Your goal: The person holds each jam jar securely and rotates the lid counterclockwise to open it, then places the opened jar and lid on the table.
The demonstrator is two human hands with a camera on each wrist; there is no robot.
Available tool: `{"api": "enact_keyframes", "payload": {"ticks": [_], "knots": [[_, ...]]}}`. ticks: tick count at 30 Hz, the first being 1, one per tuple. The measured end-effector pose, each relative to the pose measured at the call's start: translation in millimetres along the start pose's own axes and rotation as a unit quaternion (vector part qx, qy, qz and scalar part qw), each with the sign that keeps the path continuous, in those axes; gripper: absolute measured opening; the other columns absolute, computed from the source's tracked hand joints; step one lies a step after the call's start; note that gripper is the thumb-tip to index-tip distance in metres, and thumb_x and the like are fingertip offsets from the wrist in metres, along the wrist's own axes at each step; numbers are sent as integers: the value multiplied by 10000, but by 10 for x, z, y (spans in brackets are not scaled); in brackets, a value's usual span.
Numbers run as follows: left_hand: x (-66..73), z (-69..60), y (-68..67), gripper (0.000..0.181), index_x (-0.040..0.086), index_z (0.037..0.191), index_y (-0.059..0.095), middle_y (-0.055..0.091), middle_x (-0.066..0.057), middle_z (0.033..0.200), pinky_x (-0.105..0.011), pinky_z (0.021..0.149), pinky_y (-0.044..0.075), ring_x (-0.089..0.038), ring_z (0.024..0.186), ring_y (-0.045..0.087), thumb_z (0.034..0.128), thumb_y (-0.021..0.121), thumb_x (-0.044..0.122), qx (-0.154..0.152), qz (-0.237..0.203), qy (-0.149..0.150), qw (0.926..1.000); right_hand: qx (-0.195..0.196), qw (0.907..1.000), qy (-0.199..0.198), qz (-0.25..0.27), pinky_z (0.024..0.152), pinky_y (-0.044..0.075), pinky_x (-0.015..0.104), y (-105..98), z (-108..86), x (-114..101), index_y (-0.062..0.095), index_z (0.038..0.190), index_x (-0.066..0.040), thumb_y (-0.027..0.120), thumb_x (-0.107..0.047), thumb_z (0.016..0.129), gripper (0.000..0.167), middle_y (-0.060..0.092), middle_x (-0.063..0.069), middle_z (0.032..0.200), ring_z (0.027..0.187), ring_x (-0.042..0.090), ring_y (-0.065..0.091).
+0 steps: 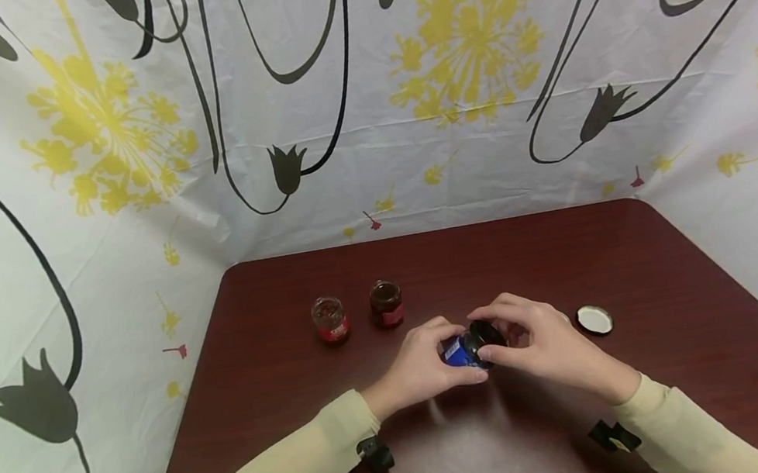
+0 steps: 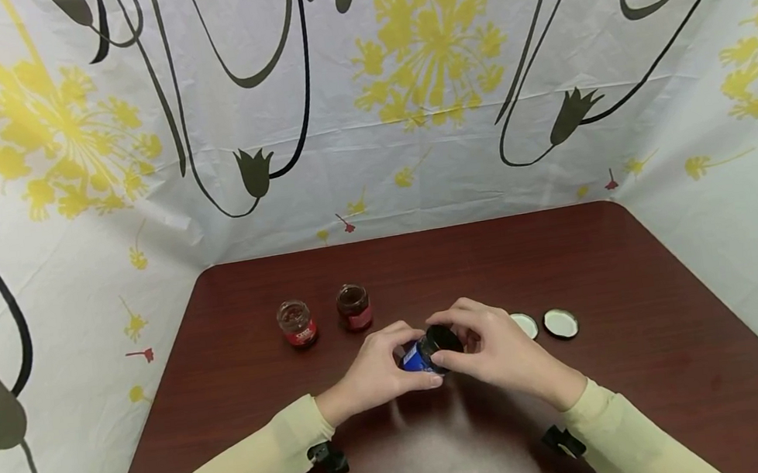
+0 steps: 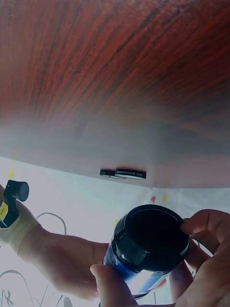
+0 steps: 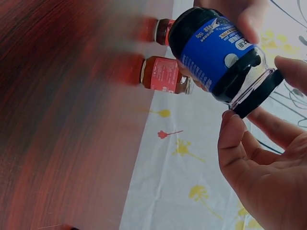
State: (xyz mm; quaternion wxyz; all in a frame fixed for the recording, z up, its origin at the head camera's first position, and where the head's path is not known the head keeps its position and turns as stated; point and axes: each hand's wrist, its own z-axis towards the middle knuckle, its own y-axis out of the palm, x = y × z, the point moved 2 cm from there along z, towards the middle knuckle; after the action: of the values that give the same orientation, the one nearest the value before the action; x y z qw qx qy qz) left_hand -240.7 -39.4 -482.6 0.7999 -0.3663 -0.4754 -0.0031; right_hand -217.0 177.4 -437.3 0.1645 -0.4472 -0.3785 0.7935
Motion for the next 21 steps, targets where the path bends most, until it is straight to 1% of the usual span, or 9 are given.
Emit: {"api": "enact_keyframes", "payload": {"ticks": [7,14,18,21], "knots": [[9,1,-16,589,128,1247,684,589,115,994,-190,673,517,-47,849,566,791,847,463,-158,-68,-18,9999,-138,9998,-80,152,654,540,317,0,-8,-15,620,1288,-394,753,-460,891,424,595,-125,1028,828,62,582],[0,-6,-10,576,119,1245,685,592,109,988,-195,663,523,-108,840,594,797,845,443,-269,-186,-107,9994,-301,9983,-142,471,711,571,328,8,-12,-33,620,1303,-369,750,-407,909,416,603,-118,1082,889,64,579],[4,-8,-7,571,112,1241,686,592,109,984,-194,653,523,-104,814,598,796,849,431,-313,-211,-148,9992,-348,9974,-208,600,715,575,331,16,-20,-28,620,1308,-355,751,-386,914,416,602,-110,1100,895,62,578],[5,-6,-7,567,110,1230,691,590,107,972,-189,648,520,-103,802,598,789,854,426,-309,-181,-121,9993,-384,9972,-220,611,716,574,321,20,-26,-20,616,1315,-352,751,-387,913,426,600,-108,1111,904,67,582]]}}
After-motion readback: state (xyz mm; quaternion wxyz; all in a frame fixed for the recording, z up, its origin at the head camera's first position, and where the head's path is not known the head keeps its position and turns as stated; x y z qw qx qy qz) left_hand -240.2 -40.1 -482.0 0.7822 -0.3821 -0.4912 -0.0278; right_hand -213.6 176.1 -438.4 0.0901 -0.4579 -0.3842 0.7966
